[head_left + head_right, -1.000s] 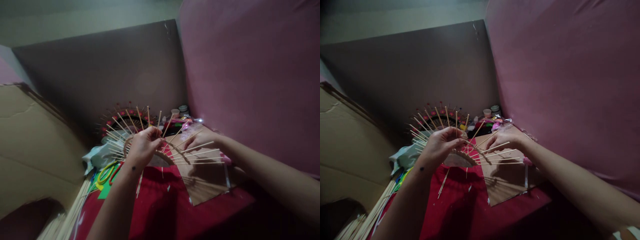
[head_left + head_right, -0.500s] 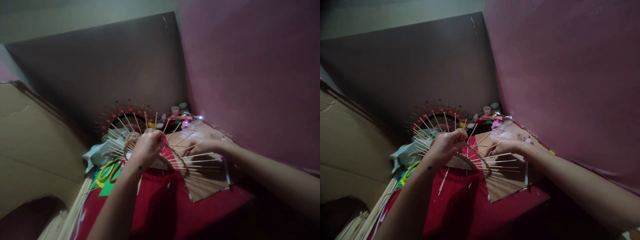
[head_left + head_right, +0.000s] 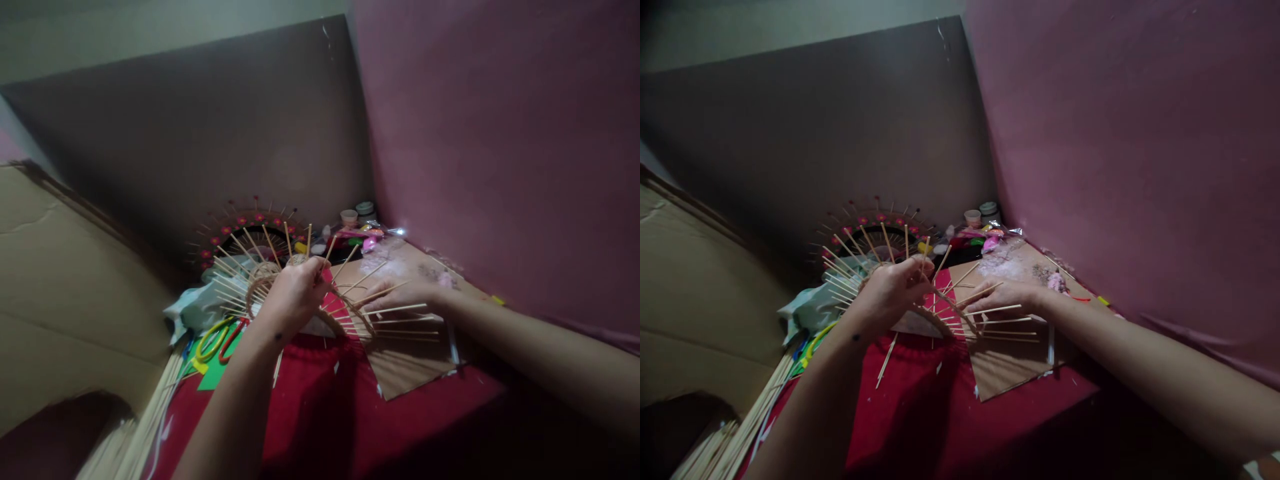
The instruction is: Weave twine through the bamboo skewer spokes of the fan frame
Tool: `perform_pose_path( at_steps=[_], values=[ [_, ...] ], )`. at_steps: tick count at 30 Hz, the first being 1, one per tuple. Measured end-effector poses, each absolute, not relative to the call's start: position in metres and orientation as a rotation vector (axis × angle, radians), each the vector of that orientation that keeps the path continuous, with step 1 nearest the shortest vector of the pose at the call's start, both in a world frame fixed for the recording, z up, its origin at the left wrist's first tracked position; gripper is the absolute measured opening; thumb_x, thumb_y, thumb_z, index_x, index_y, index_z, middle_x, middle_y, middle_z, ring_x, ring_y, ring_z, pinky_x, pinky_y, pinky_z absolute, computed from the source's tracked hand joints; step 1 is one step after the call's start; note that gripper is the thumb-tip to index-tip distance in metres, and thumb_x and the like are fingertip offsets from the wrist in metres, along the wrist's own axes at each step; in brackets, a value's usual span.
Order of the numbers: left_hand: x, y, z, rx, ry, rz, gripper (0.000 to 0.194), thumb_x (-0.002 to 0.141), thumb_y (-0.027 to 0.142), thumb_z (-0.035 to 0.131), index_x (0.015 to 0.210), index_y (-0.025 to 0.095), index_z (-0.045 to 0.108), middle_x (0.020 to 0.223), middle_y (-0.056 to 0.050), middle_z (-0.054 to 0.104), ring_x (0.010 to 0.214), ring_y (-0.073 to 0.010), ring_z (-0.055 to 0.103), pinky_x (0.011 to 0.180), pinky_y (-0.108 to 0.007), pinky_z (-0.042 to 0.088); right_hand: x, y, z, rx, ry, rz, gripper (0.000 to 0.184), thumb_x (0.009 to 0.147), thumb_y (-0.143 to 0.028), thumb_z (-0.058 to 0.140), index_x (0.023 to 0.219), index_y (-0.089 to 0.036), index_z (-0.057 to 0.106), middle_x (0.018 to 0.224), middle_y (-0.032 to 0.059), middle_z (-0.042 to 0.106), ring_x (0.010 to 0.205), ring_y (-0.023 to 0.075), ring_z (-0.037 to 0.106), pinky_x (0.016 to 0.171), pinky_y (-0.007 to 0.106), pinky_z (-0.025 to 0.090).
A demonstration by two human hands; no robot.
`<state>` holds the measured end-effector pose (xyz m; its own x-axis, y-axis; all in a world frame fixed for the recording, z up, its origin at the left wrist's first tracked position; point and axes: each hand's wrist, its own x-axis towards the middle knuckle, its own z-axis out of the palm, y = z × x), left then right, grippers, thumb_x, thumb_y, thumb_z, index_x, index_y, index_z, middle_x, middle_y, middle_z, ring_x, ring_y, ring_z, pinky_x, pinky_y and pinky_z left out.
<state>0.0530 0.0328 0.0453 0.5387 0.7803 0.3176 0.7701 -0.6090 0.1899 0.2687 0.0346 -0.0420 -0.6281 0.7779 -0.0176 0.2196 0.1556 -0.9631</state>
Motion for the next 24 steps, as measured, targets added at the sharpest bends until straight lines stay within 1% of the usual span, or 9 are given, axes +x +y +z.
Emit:
perform_pose_path(
  at_steps=[4,6,8,11,14,16,18,21,24],
  values=[
    [0.052,0.025,0.049,2.829,1.33,0.716,0.029,0.078,0.02,0.051,0.106,0.016,0.057,0.079,-0.004,0.066,0.067,-0.0141,0.058,0.062,-0.026,0.041,0.263,0.033,-0.039,-1.042,-1.964,1.481,0.026,0.077,-0.029,0.062,0.101,-0.022,0.07,0.104,0.004,0.068,0.097,0.0197,0.058,0.084,0.028,0.045],
    [0.053,0.016,0.053,2.909,1.327,0.917,0.023,0.081,0.02,0.049,0.101,0.016,0.059,0.086,-0.006,0.066,0.073,-0.0151,0.059,0.065,-0.026,0.042,0.262,0.033,-0.038,-1.081,-1.97,1.461,0.026,0.077,-0.029,0.063,0.101,-0.022,0.07,0.106,0.0039,0.068,0.097,0.0197,0.058,0.086,0.029,0.044],
    [0.055,0.008,0.055,2.981,1.21,0.995,0.019,0.083,0.019,0.047,0.097,0.016,0.06,0.091,-0.006,0.065,0.078,-0.0149,0.059,0.068,-0.026,0.043,0.262,0.032,-0.035,-1.115,-1.973,1.447,0.026,0.076,-0.029,0.064,0.1,-0.021,0.07,0.105,0.0044,0.068,0.095,0.0194,0.059,0.086,0.029,0.044],
    [0.061,0.003,0.05,3.026,0.96,0.776,0.028,0.083,0.016,0.046,0.109,0.019,0.055,0.097,-0.005,0.065,0.083,-0.0143,0.06,0.073,-0.025,0.044,0.262,0.03,-0.032,-1.159,-2.003,1.39,0.026,0.075,-0.028,0.064,0.099,-0.02,0.07,0.1,0.0044,0.07,0.092,0.0184,0.061,0.084,0.029,0.045],
    [0.067,0.008,0.037,3.092,0.987,0.396,0.042,0.078,0.012,0.049,0.12,0.017,0.048,0.1,-0.01,0.066,0.085,-0.0203,0.063,0.07,-0.029,0.046,0.262,0.03,-0.032,-1.126,-2.077,1.317,0.025,0.077,-0.027,0.062,0.099,-0.018,0.069,0.098,0.0037,0.07,0.091,0.0177,0.061,0.083,0.029,0.045],
    [0.07,0.014,0.029,3.125,1.081,0.149,0.041,0.074,0.011,0.053,0.114,0.015,0.052,0.092,-0.012,0.068,0.08,-0.0248,0.064,0.064,-0.031,0.046,0.264,0.032,-0.035,-1.047,-2.115,1.333,0.024,0.078,-0.024,0.059,0.099,-0.017,0.069,0.098,0.0037,0.07,0.09,0.017,0.061,0.082,0.03,0.045],
    [0.072,0.019,0.024,3.139,1.151,0.032,0.031,0.07,0.012,0.057,0.101,0.015,0.057,0.082,-0.012,0.068,0.073,-0.026,0.065,0.06,-0.031,0.045,0.265,0.035,-0.039,-0.99,-2.109,1.371,0.025,0.079,-0.024,0.058,0.101,-0.016,0.068,0.101,0.0043,0.069,0.091,0.0166,0.06,0.083,0.03,0.045],
    [0.071,0.023,0.023,3.159,1.172,0.068,0.016,0.069,0.013,0.056,0.084,0.017,0.059,0.073,-0.009,0.066,0.067,-0.0228,0.063,0.057,-0.029,0.042,0.27,0.038,-0.043,-0.999,-2.076,1.385,0.029,0.078,-0.028,0.061,0.104,-0.018,0.067,0.107,0.0061,0.067,0.094,0.017,0.059,0.085,0.029,0.044],
    [0.069,0.022,0.027,3.136,1.156,0.169,0.009,0.072,0.013,0.053,0.077,0.018,0.057,0.069,-0.006,0.063,0.063,-0.0182,0.059,0.055,-0.026,0.039,0.275,0.035,-0.04,-1.043,-2.064,1.365,0.03,0.076,-0.033,0.063,0.103,-0.021,0.068,0.102,0.0055,0.068,0.088,0.0163,0.06,0.08,0.028,0.046]
  ],
)
